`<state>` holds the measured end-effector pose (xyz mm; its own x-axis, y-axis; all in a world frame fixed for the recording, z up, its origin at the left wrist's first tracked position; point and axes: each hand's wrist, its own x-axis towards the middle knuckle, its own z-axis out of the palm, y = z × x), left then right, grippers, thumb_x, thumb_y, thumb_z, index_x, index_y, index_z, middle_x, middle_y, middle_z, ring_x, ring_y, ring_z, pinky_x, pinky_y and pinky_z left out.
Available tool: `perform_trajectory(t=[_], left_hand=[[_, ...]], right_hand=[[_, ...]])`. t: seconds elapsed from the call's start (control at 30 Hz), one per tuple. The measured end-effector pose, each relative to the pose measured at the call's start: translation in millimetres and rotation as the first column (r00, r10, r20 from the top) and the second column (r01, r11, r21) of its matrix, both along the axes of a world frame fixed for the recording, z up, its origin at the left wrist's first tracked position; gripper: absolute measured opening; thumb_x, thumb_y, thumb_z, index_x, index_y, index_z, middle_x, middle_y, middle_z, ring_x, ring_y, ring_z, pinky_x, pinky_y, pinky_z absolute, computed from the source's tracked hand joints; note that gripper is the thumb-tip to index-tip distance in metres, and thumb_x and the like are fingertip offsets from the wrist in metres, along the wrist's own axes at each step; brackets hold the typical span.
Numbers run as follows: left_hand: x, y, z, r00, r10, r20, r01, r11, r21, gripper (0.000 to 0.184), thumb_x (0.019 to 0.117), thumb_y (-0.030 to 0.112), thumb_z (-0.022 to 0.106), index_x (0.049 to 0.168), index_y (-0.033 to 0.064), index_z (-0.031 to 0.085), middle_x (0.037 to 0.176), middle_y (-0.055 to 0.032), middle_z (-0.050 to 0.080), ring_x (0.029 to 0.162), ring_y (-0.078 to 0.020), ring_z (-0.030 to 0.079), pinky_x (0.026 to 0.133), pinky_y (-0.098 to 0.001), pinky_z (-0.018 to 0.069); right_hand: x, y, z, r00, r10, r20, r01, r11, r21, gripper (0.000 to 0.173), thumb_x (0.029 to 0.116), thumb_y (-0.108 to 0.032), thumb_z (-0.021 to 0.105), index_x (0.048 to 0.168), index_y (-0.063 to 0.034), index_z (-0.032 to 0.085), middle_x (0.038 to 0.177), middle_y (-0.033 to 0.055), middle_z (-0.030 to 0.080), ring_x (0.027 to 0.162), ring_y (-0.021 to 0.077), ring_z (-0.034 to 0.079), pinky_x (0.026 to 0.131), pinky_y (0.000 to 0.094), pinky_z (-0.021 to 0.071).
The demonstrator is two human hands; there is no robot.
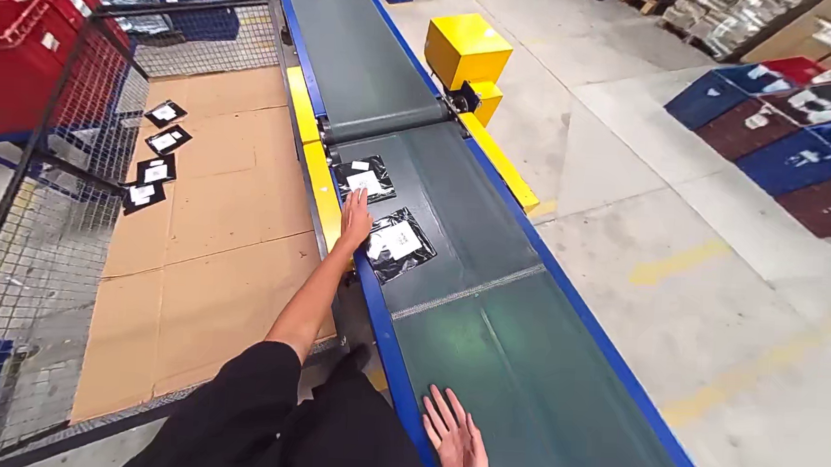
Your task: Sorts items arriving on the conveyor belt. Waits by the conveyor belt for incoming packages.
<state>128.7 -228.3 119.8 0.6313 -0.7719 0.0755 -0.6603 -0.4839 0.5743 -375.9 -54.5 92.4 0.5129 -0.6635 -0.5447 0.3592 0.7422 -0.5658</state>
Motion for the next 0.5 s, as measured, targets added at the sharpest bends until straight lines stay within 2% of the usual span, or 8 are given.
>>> perform_trajectory(t=[0.1, 0.2, 0.3, 0.4, 0.47, 0.5], left_hand=[[21.3, -20.9, -4.8, 0.996, -0.087, 0.008, 0.085, 0.985, 0.151, 0.073, 0.0941, 0.022, 0.071, 0.157, 0.0037, 0.04, 0.163, -0.0239, 0.035, 0.153, -0.0451, 0.029, 0.123, -0.063, 0.0271], [22.3, -22.7, -28.6, 0.979, -0.203, -0.007, 0.197, 0.938, 0.286, 0.061, 0.0981, 0.036, 0.069, 0.15, 0.0071, 0.053, 0.161, -0.0204, 0.041, 0.152, -0.0434, 0.031, 0.121, -0.0656, 0.0282], [-3.9, -12.7, -45.1, 0.97, -0.244, 0.027, 0.234, 0.952, 0.199, 0.037, 0.1039, 0.03, 0.059, 0.133, 0.0087, 0.068, 0.151, -0.0147, 0.056, 0.147, -0.037, 0.044, 0.12, -0.0567, 0.0362], [-39.7, -3.3, -42.1, 0.956, -0.293, -0.02, 0.293, 0.954, 0.065, 0.028, 0.1037, 0.021, 0.058, 0.118, 0.0052, 0.076, 0.134, -0.012, 0.069, 0.134, -0.0308, 0.059, 0.117, -0.05, 0.0429], [-74.5, 11.1, -33.9, 0.884, -0.459, -0.087, 0.461, 0.888, -0.005, 0.027, 0.1035, 0.022, 0.059, 0.114, 0.0048, 0.077, 0.131, -0.01, 0.071, 0.132, -0.0295, 0.06, 0.117, -0.0493, 0.0432], [-94.4, 20.9, -29.6, 0.819, -0.562, -0.12, 0.564, 0.825, -0.013, 0.027, 0.1035, 0.025, 0.06, 0.113, 0.0069, 0.077, 0.135, -0.0084, 0.069, 0.137, -0.0306, 0.055, 0.119, -0.0515, 0.0396]], right_hand=[[2.9, 4.0, -3.1, 0.998, -0.028, 0.051, 0.029, 0.999, -0.015, 0.078, 0.0997, -0.067, 0.037, 0.158, -0.014, 0.035, 0.156, 0.0174, 0.047, 0.139, 0.035, 0.052, 0.11, 0.0505, 0.0484], [9.5, -1.6, -0.9, 0.998, -0.06, 0.032, 0.062, 0.996, -0.065, 0.081, 0.098, -0.068, 0.04, 0.157, -0.0131, 0.037, 0.156, 0.0167, 0.047, 0.14, 0.0344, 0.05, 0.11, 0.0504, 0.0482], [16.5, -10.5, 4.6, 0.993, -0.104, -0.05, 0.098, 0.989, -0.106, 0.077, 0.0996, -0.064, 0.04, 0.156, -0.0119, 0.037, 0.155, 0.0156, 0.049, 0.139, 0.0318, 0.052, 0.108, 0.0481, 0.0501], [23.2, -20.3, 6.9, 0.985, -0.137, -0.107, 0.125, 0.985, -0.117, 0.073, 0.1022, -0.059, 0.038, 0.157, -0.0101, 0.035, 0.155, 0.0149, 0.049, 0.139, 0.0304, 0.053, 0.109, 0.0485, 0.0491], [26.3, -25.4, 9.5, 0.977, -0.149, -0.152, 0.133, 0.985, -0.111, 0.071, 0.1033, -0.057, 0.034, 0.157, -0.01, 0.033, 0.154, 0.0145, 0.05, 0.139, 0.0299, 0.053, 0.109, 0.0491, 0.0489], [28.5, -29.5, 11.2, 0.97, -0.152, -0.188, 0.133, 0.985, -0.107, 0.07, 0.1047, -0.056, 0.03, 0.157, -0.0096, 0.032, 0.154, 0.0143, 0.05, 0.139, 0.0295, 0.053, 0.109, 0.0491, 0.0489]])
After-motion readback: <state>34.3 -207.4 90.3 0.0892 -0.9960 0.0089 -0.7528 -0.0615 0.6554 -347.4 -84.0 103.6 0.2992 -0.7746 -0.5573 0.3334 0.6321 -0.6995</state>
